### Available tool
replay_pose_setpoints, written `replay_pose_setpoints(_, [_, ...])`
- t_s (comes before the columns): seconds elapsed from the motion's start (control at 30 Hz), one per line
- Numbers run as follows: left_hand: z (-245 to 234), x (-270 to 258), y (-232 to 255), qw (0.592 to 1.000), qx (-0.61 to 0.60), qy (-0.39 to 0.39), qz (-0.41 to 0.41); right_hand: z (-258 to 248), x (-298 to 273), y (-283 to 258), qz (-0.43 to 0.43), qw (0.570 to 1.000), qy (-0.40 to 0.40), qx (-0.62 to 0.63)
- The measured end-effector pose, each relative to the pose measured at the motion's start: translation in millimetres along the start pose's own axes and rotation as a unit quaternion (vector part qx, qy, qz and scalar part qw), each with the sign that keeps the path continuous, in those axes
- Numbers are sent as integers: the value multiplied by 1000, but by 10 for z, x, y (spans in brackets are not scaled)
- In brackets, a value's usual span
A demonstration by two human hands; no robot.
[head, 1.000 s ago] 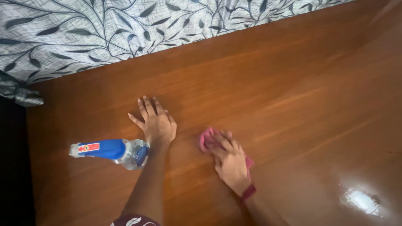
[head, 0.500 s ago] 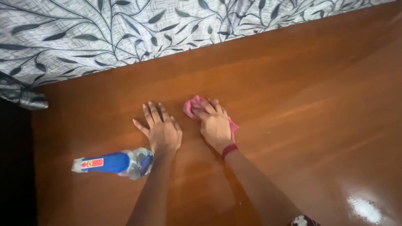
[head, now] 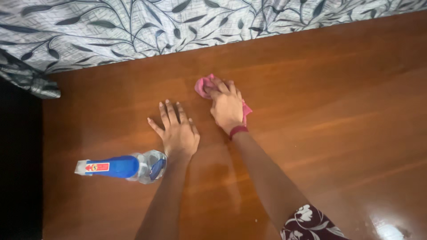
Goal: The person cleans a wooden desk by spraying liquid from a spray bottle onto a cloth and wiping down the desk surface with the cloth.
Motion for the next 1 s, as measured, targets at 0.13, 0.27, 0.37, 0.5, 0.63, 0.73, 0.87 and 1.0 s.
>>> replay_pose_setpoints(0.13, [-4,20,-5,1000,3,6,0,62,208,6,3,1000,5,15])
replay_pose_setpoints(0.27, [-15,2,-10,1000,4,-4,1,124,396,43,-12,1000,-17,-7])
replay_pose_setpoints(0.37, [-29,0,-2,1000,8,-7,-1,211,548,68,-18,1000,-17,-6])
replay_pose_setpoints(0.5, [4,20,-21,1000,14,-20,-4,340,749,107,-32,999,-2,-13])
replay_pose_setpoints(0.63, [27,23,-29,1000,23,4,7,418,915,98,-47,998,-2,-31])
replay_pose_setpoints(0.73, [33,27,-35,1000,22,-12,-4,511,1009,134,-35,998,-23,-41])
replay_pose_setpoints(0.87, [-5,40,-39,1000,18,-18,0,643,1065,165,-39,999,20,-28])
replay_pose_setpoints(1.0, [-9,37,-39,999,21,-42,-2,611,959,109,-9,993,-45,-107])
Point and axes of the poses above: each hand's wrist, its own x-axis towards the middle knuckle, its own z-axis out of the palm, y = z × x, the point moved 3 cm from there along x, towards the middle knuckle, and after that the axes turned 4 degrees about z, right-handed, at the moved point
